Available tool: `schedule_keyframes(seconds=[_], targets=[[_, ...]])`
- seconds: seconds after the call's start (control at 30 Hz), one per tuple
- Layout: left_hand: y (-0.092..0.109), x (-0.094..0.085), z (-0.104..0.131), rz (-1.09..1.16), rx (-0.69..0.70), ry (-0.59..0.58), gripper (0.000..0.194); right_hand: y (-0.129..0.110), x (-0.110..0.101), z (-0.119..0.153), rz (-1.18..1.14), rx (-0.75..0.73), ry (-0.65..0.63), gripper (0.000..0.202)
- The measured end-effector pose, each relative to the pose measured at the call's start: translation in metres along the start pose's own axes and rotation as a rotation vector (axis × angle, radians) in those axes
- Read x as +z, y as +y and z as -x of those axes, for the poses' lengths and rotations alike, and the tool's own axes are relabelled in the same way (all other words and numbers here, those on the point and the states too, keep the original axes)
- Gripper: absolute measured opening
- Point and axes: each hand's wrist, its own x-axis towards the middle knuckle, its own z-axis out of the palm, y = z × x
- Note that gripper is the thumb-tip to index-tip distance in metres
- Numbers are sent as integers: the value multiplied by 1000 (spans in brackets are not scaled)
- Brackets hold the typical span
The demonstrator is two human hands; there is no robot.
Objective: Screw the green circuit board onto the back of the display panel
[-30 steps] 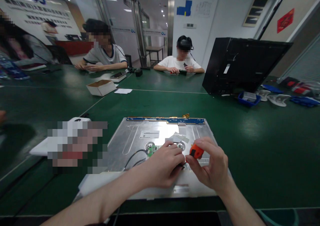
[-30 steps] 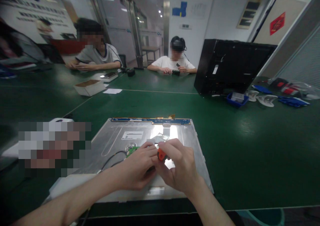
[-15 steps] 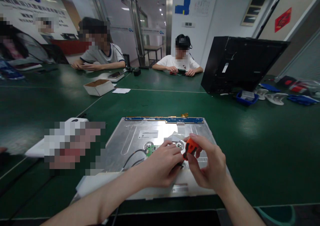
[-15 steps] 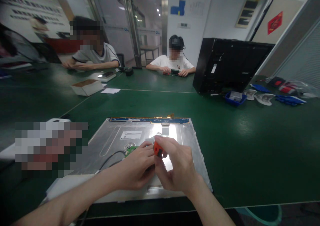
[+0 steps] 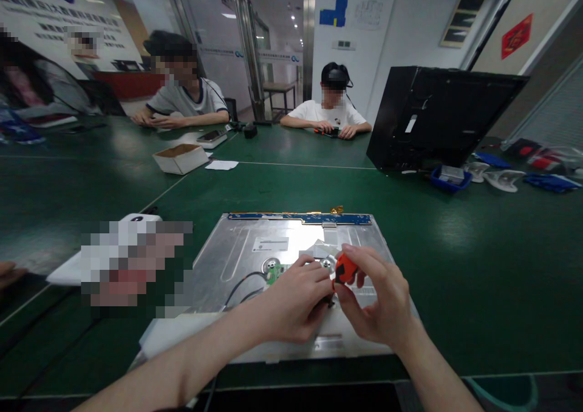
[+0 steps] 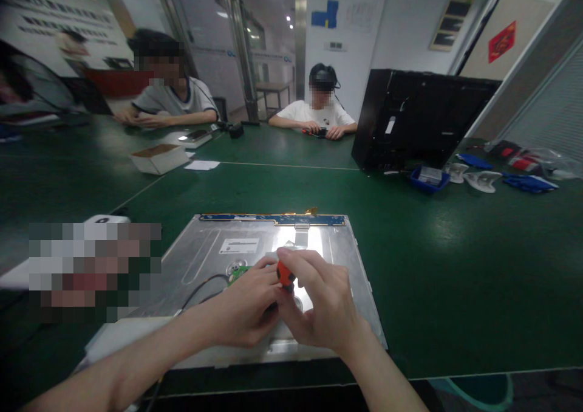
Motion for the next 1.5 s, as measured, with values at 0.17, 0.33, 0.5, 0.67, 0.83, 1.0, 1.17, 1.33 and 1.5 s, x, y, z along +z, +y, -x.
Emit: schedule_keyframes(seconds=[0.17,0.33,0.5,0.67,0.83,1.0,1.17,1.33,1.5], targets=[[0,1,1,10,1,7,8,-1,0,0,-30,3,0,54],[-3,3,1,-1,13,8,14,0,2,-1,4,-29,42,49],[-3,3,1,17,25,18,17,1,3,0,35,-21,39,45],[0,2,0,-11,13,25,5,1,2,1,-10,7,-14,49],[0,1,0,1,8,20,10,-1,0,1,-22,22,-29,54],[-2,4,1,22,10,28,14,0,2,1,-14,3,8,50],[-3,5,2,3,40,57,20,1,4,0,3,-33,31,43],[0,3,1,10,27,80,11,1,3,1,-12,-17,15,43],[-1,2,0,29,11,34,8,-1,2,5,-25,15,-3,51]])
